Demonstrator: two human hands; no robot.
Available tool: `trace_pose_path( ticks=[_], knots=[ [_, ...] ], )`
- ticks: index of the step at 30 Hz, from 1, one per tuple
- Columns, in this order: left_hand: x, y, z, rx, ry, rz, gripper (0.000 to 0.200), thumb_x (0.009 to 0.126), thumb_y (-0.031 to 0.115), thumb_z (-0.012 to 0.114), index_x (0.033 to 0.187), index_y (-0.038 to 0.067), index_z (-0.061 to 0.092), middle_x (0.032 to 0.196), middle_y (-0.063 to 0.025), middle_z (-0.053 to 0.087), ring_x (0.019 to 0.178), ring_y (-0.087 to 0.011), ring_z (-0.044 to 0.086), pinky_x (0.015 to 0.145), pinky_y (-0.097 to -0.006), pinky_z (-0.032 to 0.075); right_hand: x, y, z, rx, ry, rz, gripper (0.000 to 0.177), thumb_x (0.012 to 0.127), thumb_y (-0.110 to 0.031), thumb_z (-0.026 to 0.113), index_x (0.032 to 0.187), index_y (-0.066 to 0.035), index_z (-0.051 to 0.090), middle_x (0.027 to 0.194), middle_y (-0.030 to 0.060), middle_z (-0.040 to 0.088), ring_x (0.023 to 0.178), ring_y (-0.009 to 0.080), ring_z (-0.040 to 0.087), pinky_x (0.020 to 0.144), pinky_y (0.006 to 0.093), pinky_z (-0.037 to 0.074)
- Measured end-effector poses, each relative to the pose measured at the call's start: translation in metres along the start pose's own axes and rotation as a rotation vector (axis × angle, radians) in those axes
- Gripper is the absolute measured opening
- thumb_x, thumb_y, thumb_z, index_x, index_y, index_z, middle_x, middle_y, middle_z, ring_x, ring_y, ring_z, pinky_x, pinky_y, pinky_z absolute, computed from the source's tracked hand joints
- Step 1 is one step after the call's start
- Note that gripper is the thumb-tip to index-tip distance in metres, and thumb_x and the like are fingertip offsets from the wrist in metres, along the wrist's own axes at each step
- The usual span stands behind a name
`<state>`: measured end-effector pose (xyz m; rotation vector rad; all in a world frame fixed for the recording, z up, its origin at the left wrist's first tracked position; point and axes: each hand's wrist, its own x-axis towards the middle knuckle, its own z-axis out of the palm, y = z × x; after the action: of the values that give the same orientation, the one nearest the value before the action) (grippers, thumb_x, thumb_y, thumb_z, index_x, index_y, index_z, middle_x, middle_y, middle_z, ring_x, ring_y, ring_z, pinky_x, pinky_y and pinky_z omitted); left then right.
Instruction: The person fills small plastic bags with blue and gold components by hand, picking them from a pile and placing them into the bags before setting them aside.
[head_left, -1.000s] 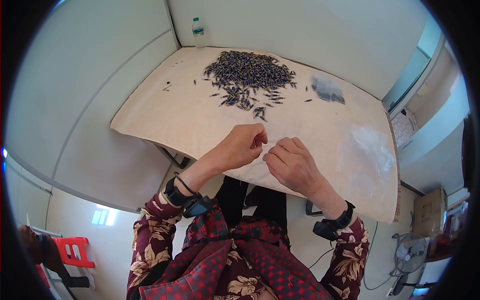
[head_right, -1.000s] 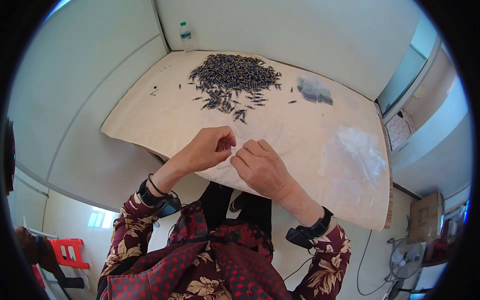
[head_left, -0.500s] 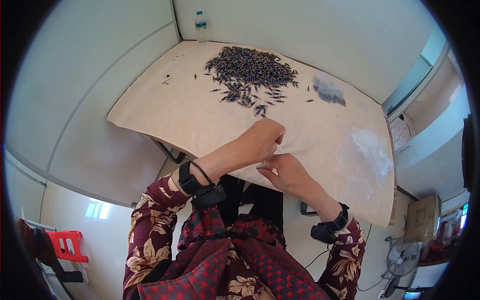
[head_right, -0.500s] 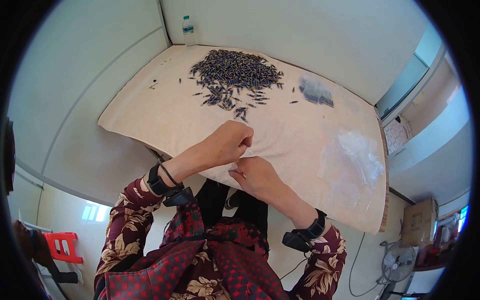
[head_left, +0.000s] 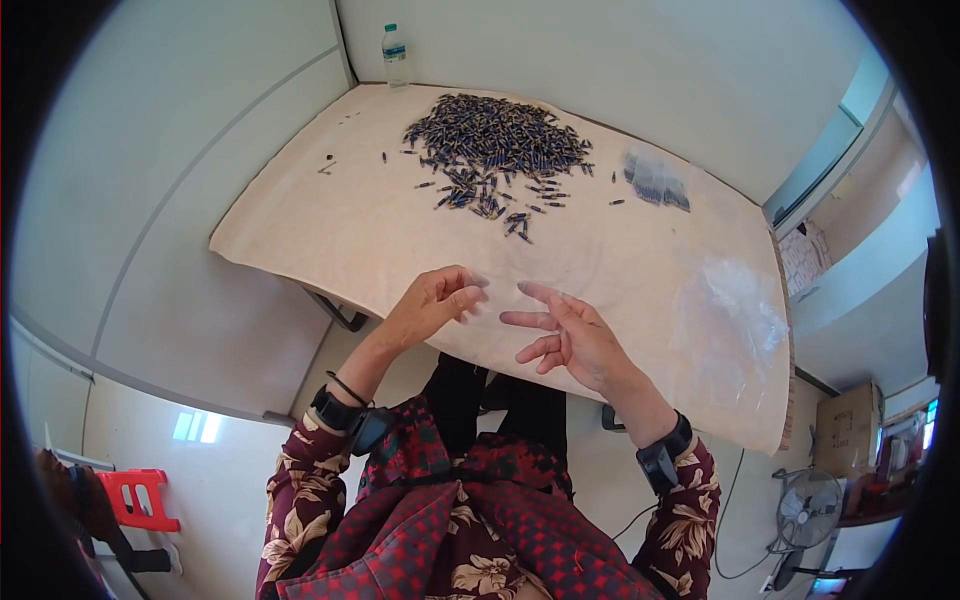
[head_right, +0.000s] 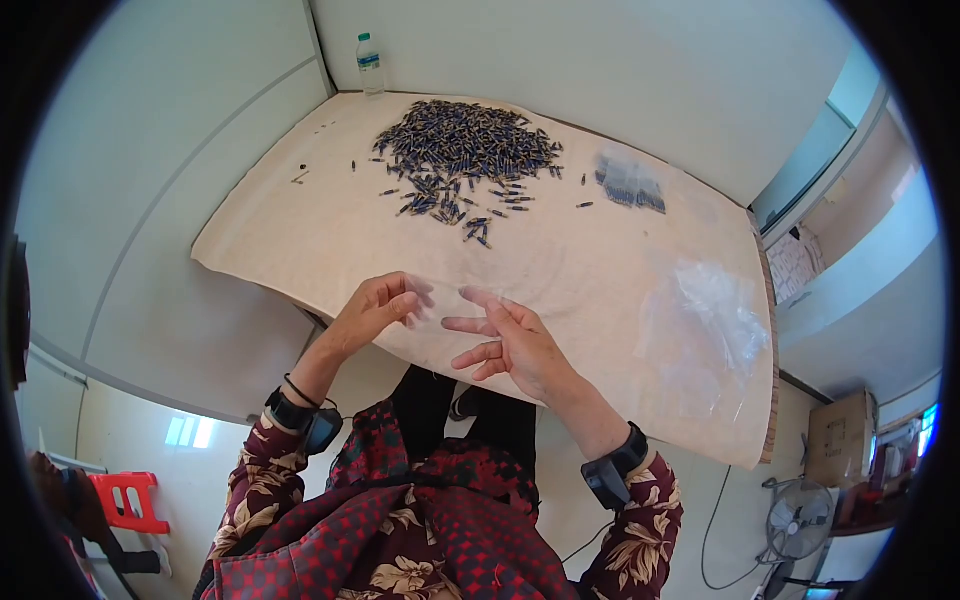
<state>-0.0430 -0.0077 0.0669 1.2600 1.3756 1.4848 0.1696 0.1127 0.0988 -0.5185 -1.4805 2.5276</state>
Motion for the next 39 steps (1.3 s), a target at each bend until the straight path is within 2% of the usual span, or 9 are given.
trace_pose_path(
  ticks=[3, 9, 18, 22, 25, 26, 29, 33, 39],
  knots=[
    [-0.009, -0.007, -0.001, -0.112, -0.014, -0.097, 0.036, 0.097, 0.032, 0.05, 0.101, -0.001, 0.064, 0.078, -0.0021, 0.061, 0.069, -0.009, 0.058, 0.055, -0.0231, 0.048, 0.004, 0.007, 0.003, 0.087, -0.061, 0.032, 0.052, 0.101, -0.034, 0.039, 0.143, -0.004, 0.03, 0.13, 0.0251, 0.05, 0.081, 0.0228, 0.069, 0.055, 0.0227, 0.057],
    [-0.02, -0.019, -0.005, -0.087, 0.032, -0.12, 0.039, 0.099, 0.033, 0.047, 0.099, -0.002, 0.064, 0.07, -0.0012, 0.058, 0.062, -0.0079, 0.057, 0.05, -0.0216, 0.047, 0.014, 0.023, -0.005, 0.135, -0.152, 0.051, 0.055, 0.1, -0.027, 0.044, 0.146, -0.008, 0.023, 0.138, 0.0241, 0.043, 0.085, 0.0241, 0.069, 0.053, 0.022, 0.057],
    [-0.026, -0.023, -0.009, -0.073, 0.138, -0.163, 0.04, 0.099, 0.033, 0.046, 0.097, -0.002, 0.065, 0.061, 0.0022, 0.052, 0.051, -0.0061, 0.049, 0.046, -0.0209, 0.04, 0.015, 0.02, 0.0, 0.266, -0.177, 0.038, 0.057, 0.098, -0.019, 0.049, 0.147, -0.01, 0.022, 0.139, 0.0222, 0.042, 0.087, 0.0235, 0.069, 0.052, 0.021, 0.056],
    [-0.025, -0.026, -0.015, -0.05, 0.165, -0.197, 0.039, 0.099, 0.032, 0.047, 0.097, -0.001, 0.066, 0.059, 0.004, 0.049, 0.049, -0.005, 0.044, 0.045, -0.0205, 0.035, 0.011, 0.015, 0.004, -0.011, -0.088, 0.039, 0.059, 0.095, -0.016, 0.053, 0.146, -0.005, 0.024, 0.135, 0.0209, 0.047, 0.083, 0.0209, 0.069, 0.051, 0.0196, 0.054],
    [-0.022, -0.035, -0.016, -0.024, 0.175, -0.185, 0.038, 0.099, 0.032, 0.047, 0.097, -0.001, 0.066, 0.059, 0.0048, 0.047, 0.049, -0.0044, 0.042, 0.044, -0.0204, 0.033, 0.011, 0.02, -0.001, -0.256, 0.019, 0.026, 0.052, 0.092, -0.013, 0.057, 0.138, 0.002, 0.038, 0.122, 0.0182, 0.059, 0.074, 0.0152, 0.068, 0.049, 0.0172, 0.049],
    [-0.021, -0.039, -0.016, -0.002, 0.176, -0.164, 0.038, 0.099, 0.032, 0.048, 0.096, -0.001, 0.066, 0.059, 0.005, 0.046, 0.049, -0.0042, 0.042, 0.044, -0.0205, 0.033, 0.012, 0.022, -0.003, -0.257, 0.02, 0.028, 0.052, 0.092, -0.013, 0.057, 0.138, 0.002, 0.038, 0.122, 0.0182, 0.059, 0.074, 0.0152, 0.068, 0.049, 0.0172, 0.049],
    [-0.018, -0.046, -0.017, 0.049, 0.181, -0.15, 0.035, 0.098, 0.03, 0.049, 0.097, -0.001, 0.066, 0.059, 0.0051, 0.047, 0.049, -0.0039, 0.042, 0.044, -0.0205, 0.033, 0.018, 0.031, -0.011, -0.351, 0.102, -0.002, 0.041, 0.088, -0.01, 0.06, 0.125, 0.007, 0.052, 0.105, 0.0136, 0.068, 0.066, 0.0098, 0.065, 0.047, 0.0157, 0.043],
    [-0.014, -0.054, -0.017, 0.126, 0.229, -0.143, 0.027, 0.096, 0.023, 0.052, 0.101, -0.001, 0.065, 0.06, 0.0045, 0.049, 0.05, -0.0041, 0.043, 0.045, -0.0207, 0.035, 0.022, 0.037, -0.011, -0.416, 0.208, -0.022, 0.036, 0.086, -0.011, 0.063, 0.117, 0.006, 0.058, 0.096, 0.0113, 0.07, 0.061, 0.0079, 0.062, 0.045, 0.0159, 0.038],
    [-0.015, -0.058, -0.014, 0.343, 0.364, -0.059, 0.026, 0.089, 0.006, 0.058, 0.114, -0.001, 0.059, 0.066, -0.0004, 0.055, 0.053, -0.0069, 0.048, 0.05, -0.0227, 0.04, 0.031, 0.046, -0.021, -0.447, 0.226, -0.076, 0.042, 0.086, -0.009, 0.059, 0.122, 0.011, 0.052, 0.094, 0.012, 0.07, 0.06, 0.01, 0.063, 0.047, 0.0185, 0.04]
  ],
)
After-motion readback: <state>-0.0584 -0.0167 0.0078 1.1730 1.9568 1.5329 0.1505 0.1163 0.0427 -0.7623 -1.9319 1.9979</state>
